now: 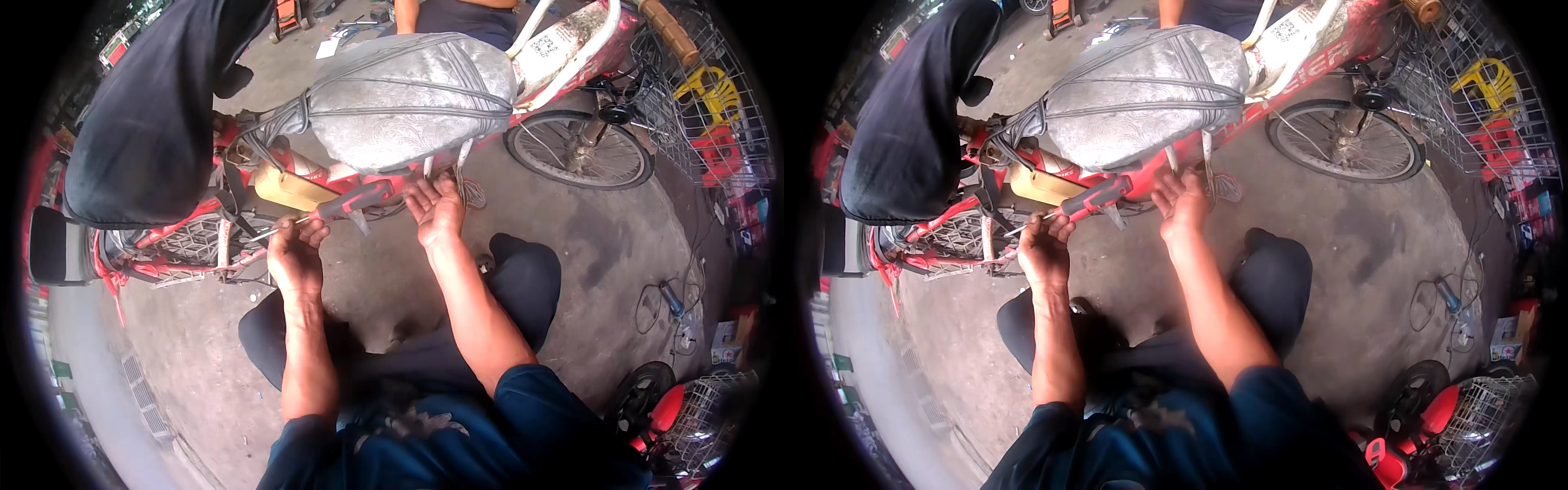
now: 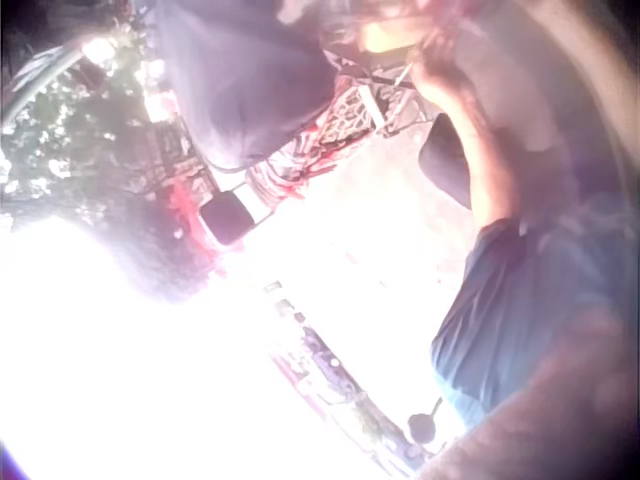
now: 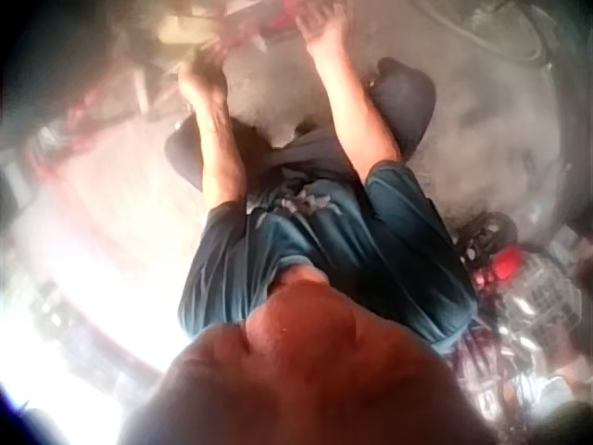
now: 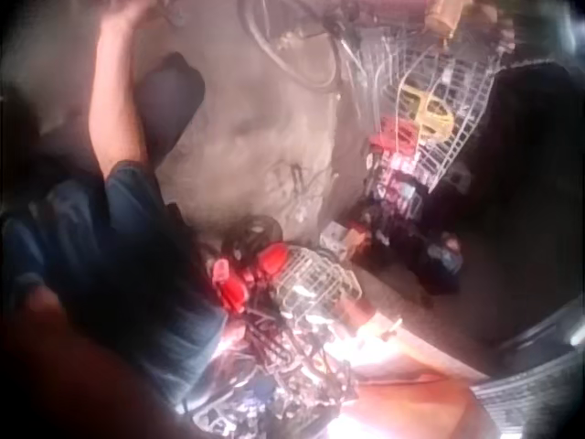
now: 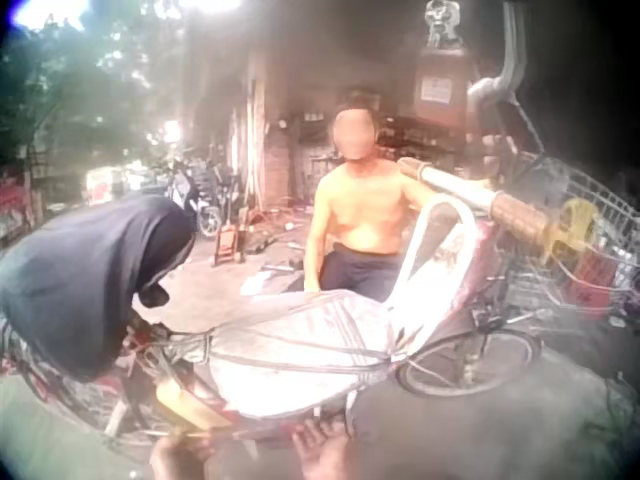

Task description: The person checks and positions an electric bicycle, retrieves a screwdriver and a stool, and sits down to loosen and adjust components on the bicycle frame using the screwdriver.

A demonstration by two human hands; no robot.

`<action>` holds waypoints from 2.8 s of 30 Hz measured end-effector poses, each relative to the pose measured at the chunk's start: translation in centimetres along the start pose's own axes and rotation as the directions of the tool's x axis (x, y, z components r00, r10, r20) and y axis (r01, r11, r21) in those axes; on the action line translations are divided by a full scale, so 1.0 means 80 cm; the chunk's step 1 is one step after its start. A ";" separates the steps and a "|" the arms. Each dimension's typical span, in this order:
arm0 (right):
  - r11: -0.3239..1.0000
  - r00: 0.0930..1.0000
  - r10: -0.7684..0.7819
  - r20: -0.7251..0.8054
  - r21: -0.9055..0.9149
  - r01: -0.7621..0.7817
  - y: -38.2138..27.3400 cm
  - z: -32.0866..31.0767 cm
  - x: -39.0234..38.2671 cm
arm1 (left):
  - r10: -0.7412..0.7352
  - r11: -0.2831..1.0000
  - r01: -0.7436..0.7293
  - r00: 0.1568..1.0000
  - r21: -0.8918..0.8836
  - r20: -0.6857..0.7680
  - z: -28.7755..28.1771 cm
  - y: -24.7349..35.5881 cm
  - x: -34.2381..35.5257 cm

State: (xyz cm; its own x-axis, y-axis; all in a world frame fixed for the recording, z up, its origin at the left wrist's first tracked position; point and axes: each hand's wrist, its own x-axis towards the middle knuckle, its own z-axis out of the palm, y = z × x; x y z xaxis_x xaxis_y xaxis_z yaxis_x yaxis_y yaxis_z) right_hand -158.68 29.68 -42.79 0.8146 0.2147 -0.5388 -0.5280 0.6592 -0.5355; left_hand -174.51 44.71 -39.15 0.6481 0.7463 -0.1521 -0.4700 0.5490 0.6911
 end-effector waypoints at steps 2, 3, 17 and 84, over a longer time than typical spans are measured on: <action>0.996 0.997 -0.073 -0.032 -0.044 0.072 0.000 -0.018 -0.019 | 0.004 1.000 -0.004 1.000 -0.013 0.017 -0.005 0.004 -0.006; 0.983 0.985 -0.129 -0.115 -0.144 0.112 0.004 -0.030 -0.026 | 0.006 1.000 -0.006 1.000 -0.006 0.022 -0.006 0.006 -0.009; 0.999 0.998 -0.024 -0.053 0.030 0.026 0.016 -0.076 0.012 | -0.070 0.993 0.076 0.995 -0.093 0.072 -0.040 0.011 -0.017; 0.915 0.917 -0.398 -0.025 0.064 0.399 -0.044 -0.072 0.024 | -0.213 0.972 0.229 0.954 -0.056 0.213 0.044 -0.031 0.021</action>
State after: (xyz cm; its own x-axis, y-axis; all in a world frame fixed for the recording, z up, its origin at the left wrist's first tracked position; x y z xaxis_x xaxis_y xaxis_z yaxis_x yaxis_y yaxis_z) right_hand -156.62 23.58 -45.70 0.9512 -0.0832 -0.2970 -0.1428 0.7345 -0.6634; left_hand -170.12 43.28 -38.63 0.8454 0.5150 -0.1418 -0.3417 0.7255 0.5975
